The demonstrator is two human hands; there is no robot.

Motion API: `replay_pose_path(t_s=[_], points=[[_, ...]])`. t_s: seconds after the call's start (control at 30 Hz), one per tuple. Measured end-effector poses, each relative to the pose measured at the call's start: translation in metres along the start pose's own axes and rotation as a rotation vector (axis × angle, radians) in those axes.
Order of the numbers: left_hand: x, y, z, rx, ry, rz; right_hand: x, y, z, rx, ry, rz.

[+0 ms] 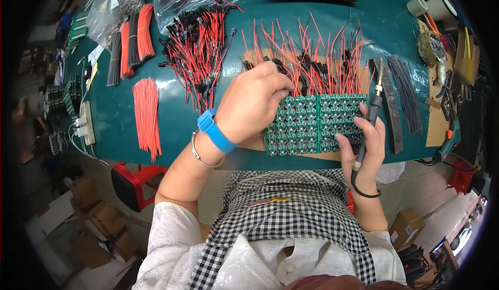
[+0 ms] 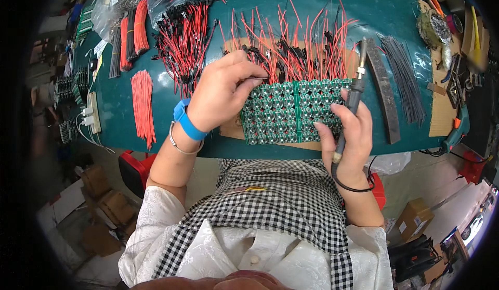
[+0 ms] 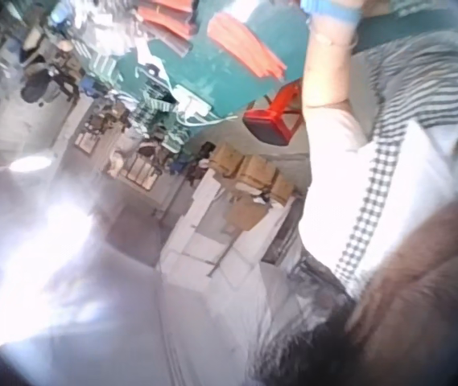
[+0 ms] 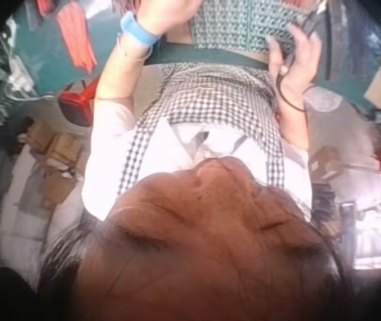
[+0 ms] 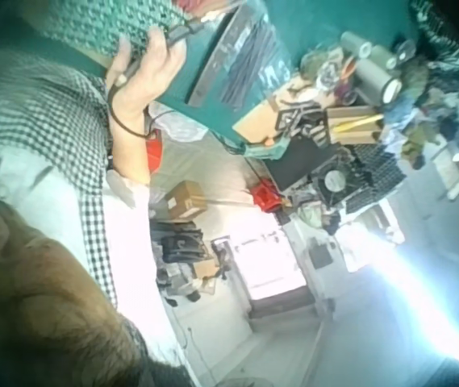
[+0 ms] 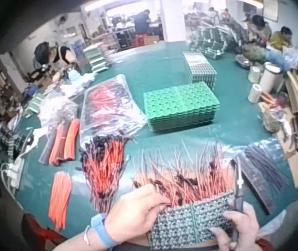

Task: The person solders red and black wires onto LED circuit board panels on an assembly line. This is done using a soldering iron and solder wire.

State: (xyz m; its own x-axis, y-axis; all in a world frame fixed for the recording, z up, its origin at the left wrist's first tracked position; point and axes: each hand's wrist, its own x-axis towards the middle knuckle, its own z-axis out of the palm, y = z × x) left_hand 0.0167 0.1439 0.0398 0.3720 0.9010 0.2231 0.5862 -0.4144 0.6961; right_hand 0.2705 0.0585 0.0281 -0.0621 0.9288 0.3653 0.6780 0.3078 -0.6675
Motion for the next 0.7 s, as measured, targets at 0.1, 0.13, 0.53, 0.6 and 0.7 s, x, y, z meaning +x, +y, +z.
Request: replay_pose_path(t_s=[0.1,0.13,0.53,0.6,0.7], points=[[0.013,-0.012,0.001,-0.001,-0.156,0.015,-0.001,0.005,0.008,0.007,0.008,-0.001],[0.016,-0.017,0.002,0.001,-0.201,0.065,0.000,0.006,0.010,0.013,0.018,-0.005],[0.006,-0.002,0.005,0.048,-0.368,0.081,0.049,0.033,0.004,0.052,-0.093,-0.185],[-0.003,0.006,0.009,0.025,-0.352,0.055,0.049,0.028,0.007,-0.126,0.033,-0.176],[-0.015,0.010,0.020,-0.032,-0.264,0.062,0.035,0.006,0.012,0.181,0.081,-0.044]])
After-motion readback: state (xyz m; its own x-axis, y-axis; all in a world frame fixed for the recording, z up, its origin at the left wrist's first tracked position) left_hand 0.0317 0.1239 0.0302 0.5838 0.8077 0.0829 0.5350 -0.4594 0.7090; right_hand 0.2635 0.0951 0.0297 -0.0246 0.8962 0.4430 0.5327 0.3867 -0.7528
